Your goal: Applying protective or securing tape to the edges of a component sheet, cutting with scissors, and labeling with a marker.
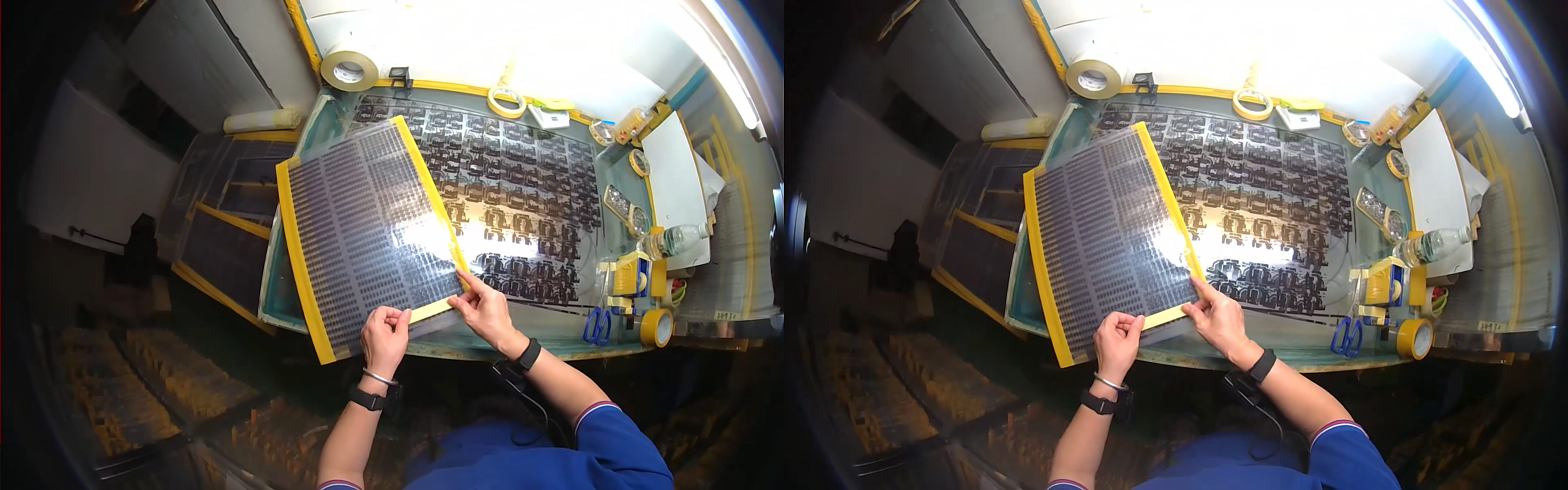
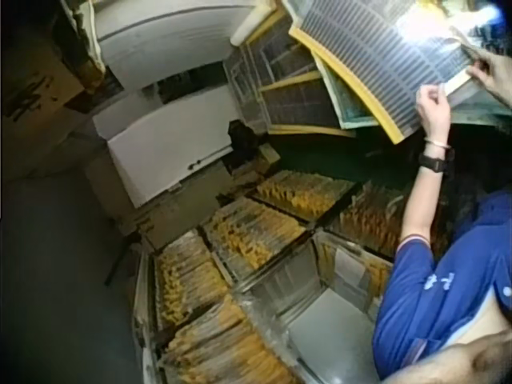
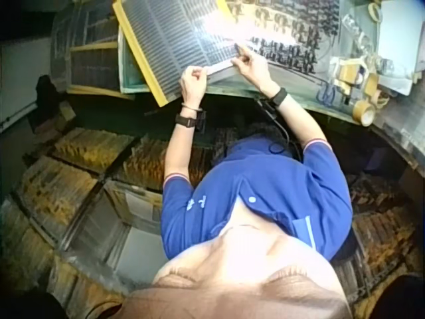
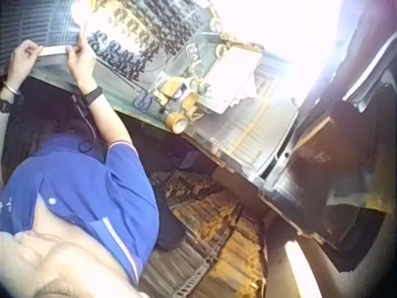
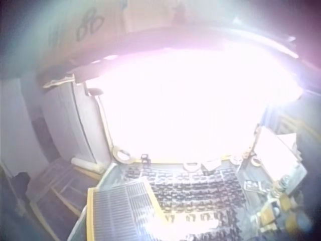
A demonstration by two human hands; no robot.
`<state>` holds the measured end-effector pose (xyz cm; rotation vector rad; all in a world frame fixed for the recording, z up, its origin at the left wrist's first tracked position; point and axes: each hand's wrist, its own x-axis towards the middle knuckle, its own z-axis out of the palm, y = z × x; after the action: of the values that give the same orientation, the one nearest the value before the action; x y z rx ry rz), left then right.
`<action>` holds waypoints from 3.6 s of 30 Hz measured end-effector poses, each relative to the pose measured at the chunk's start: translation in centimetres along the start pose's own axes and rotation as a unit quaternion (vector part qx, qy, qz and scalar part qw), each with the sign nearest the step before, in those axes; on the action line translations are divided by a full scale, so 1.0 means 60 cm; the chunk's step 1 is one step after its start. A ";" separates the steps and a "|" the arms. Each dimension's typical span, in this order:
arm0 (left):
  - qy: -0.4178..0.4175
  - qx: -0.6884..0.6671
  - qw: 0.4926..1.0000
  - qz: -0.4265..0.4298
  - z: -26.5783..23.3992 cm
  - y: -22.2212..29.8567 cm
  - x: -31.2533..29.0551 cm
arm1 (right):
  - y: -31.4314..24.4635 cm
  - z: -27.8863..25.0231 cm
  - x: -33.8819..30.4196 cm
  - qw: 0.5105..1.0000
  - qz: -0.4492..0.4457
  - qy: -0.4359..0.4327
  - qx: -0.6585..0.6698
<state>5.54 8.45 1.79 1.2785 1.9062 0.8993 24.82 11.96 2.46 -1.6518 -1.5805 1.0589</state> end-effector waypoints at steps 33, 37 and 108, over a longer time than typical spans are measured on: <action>0.027 0.268 0.962 0.046 -0.024 0.003 0.002 | -0.012 -0.011 0.006 0.981 -0.044 0.003 -0.191; 0.050 0.188 0.973 0.128 -0.065 -0.020 -0.013 | -0.007 -0.029 -0.006 0.949 -0.166 0.070 -0.259; -0.362 -0.152 0.915 0.096 -0.093 0.035 -0.111 | -0.093 -0.014 -0.135 0.858 0.146 -0.270 0.412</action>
<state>3.96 1.75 7.53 1.3669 1.0335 0.6478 22.99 4.57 8.76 -1.0316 -0.9003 2.1304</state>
